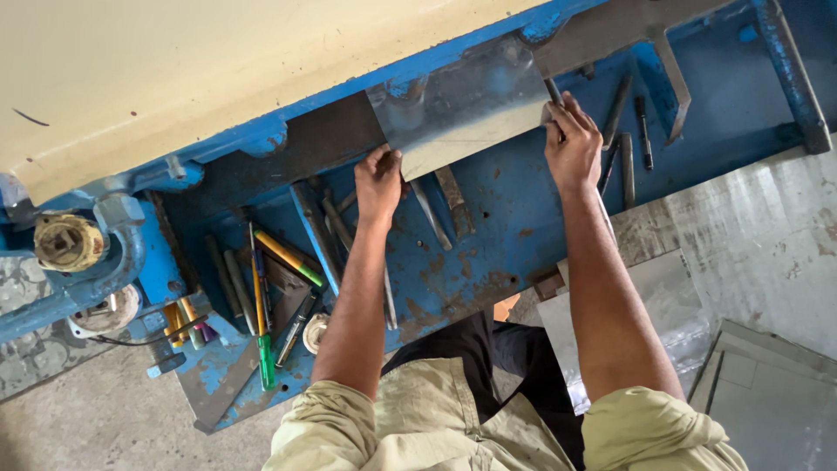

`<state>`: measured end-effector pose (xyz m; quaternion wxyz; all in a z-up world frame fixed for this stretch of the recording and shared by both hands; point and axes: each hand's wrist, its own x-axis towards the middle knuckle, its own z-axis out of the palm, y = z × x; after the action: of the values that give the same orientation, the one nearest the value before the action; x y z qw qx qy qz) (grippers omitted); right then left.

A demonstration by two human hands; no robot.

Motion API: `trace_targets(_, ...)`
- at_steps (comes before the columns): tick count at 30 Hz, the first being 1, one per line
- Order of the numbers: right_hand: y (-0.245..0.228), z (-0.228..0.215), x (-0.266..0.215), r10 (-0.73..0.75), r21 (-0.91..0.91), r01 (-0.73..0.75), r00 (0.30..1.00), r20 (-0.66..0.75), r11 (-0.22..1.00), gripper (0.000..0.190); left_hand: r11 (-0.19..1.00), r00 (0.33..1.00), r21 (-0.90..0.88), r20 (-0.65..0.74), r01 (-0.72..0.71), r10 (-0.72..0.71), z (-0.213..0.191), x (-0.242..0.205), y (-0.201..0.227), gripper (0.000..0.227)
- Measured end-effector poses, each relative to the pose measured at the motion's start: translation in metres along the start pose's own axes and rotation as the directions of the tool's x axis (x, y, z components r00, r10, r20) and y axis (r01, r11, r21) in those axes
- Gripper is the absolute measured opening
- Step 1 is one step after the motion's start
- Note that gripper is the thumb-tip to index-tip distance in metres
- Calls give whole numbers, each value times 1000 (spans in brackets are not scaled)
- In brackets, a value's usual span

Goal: The person repeatedly picks up rectangular metal sheets from a stack and places them into a blue manual bending machine. They press down on the machine's lever to bend the sheets, then remove them and place them onto a growing pile. The process is repeated for multiple sheets.

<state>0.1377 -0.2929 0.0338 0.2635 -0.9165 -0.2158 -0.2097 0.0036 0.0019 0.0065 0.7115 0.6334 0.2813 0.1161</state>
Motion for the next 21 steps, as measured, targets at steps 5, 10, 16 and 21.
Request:
trace_targets(5, 6, 3, -3, -13, -7, 13, 1000, -6, 1000, 36, 1000, 1000, -19, -10, -24, 23, 1, 1, -4, 21)
trace_targets(10, 6, 3, -4, 15, 29, -16, 1000, 12, 999, 37, 998, 999, -51, -4, -36, 36, 1, 0, -5, 22)
trace_targets(16, 10, 6, -4, 40, 12, -41, 999, 20, 999, 38, 999, 999, 25, -22, 25, -25, 0, -1, 1, 23)
trace_targets(21, 9, 5, -5, 11, -11, -11, 1000, 7, 1000, 37, 1000, 1000, 5, -18, 5, -5, 0, -1, 2, 24)
